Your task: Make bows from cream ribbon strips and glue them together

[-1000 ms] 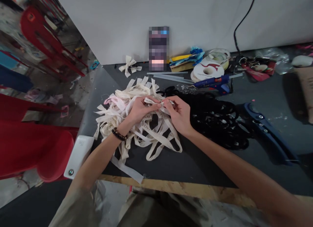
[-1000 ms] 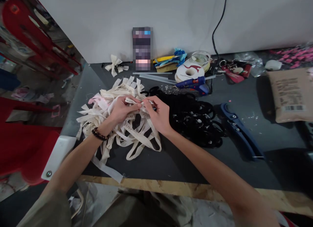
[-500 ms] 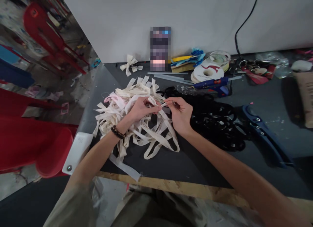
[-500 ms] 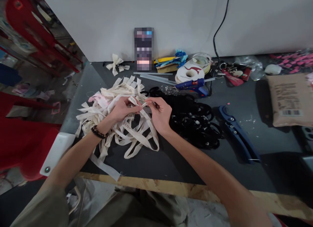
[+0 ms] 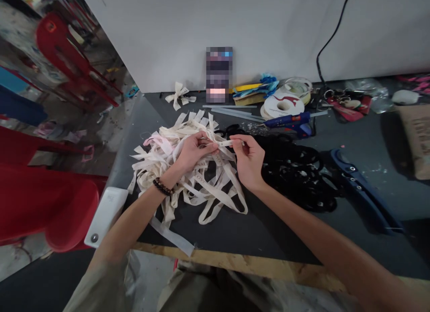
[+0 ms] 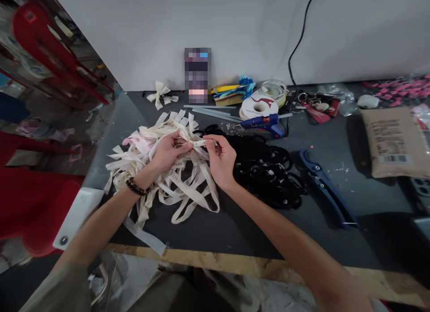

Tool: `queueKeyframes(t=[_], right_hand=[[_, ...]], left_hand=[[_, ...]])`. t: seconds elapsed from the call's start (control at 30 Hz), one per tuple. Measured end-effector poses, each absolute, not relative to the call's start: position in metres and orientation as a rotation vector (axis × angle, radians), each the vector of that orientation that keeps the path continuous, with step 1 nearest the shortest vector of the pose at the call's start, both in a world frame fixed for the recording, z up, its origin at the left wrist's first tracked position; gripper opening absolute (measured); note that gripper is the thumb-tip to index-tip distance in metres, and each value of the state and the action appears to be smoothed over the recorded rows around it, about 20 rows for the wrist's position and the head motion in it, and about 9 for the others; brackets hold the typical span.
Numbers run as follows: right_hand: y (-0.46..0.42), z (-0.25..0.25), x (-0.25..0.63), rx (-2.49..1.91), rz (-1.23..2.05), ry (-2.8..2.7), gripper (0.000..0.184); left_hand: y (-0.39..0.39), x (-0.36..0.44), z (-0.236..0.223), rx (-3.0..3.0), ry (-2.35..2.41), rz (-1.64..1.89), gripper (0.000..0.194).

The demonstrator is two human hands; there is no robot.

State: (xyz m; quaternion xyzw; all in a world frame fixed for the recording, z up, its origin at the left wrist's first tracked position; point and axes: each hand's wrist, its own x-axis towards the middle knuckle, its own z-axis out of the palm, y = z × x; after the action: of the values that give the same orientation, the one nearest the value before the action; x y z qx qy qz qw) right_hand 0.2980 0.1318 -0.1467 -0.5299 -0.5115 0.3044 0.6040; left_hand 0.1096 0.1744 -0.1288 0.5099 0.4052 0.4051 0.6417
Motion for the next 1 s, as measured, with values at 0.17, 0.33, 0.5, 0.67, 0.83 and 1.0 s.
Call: queueKeyframes(t=[0.17,0.33,0.5,0.67,0.83,1.0], right_hand=[[0.1344,-0.1511,0.2997,-1.159,0.736,-1.167,0.062],[0.1357,-0.1554,0.2982,-1.112,0.771,-1.217,0.073],[0.1338,-0.1565,0.2973,-1.128,0.795,-1.250,0.069],[0.1329,-0.1541,0.2984,-1.138,0.821,-1.239,0.063],[0.1330,-0.1527,0.2972,-1.147,0.770,-1.212,0.052],[0.1319,-0.1532,0.2963,-1.163,0.788,-1.218,0.051]], left_hand=[[0.1736,0.1118,-0.1295,1.149,0.921,0.949,0.070],[0.1729,0.1131,-0.1308,1.189,0.952,0.998,0.068],[0.1719,0.1115,-0.1284,1.229,0.973,0.988,0.059],[0.1701,0.1129,-0.1226,1.249,0.996,0.972,0.058],[0.1708,0.1132,-0.1237,1.287,0.965,1.023,0.061],[0.1706,0.1135,-0.1261,1.298,1.006,1.058,0.068]])
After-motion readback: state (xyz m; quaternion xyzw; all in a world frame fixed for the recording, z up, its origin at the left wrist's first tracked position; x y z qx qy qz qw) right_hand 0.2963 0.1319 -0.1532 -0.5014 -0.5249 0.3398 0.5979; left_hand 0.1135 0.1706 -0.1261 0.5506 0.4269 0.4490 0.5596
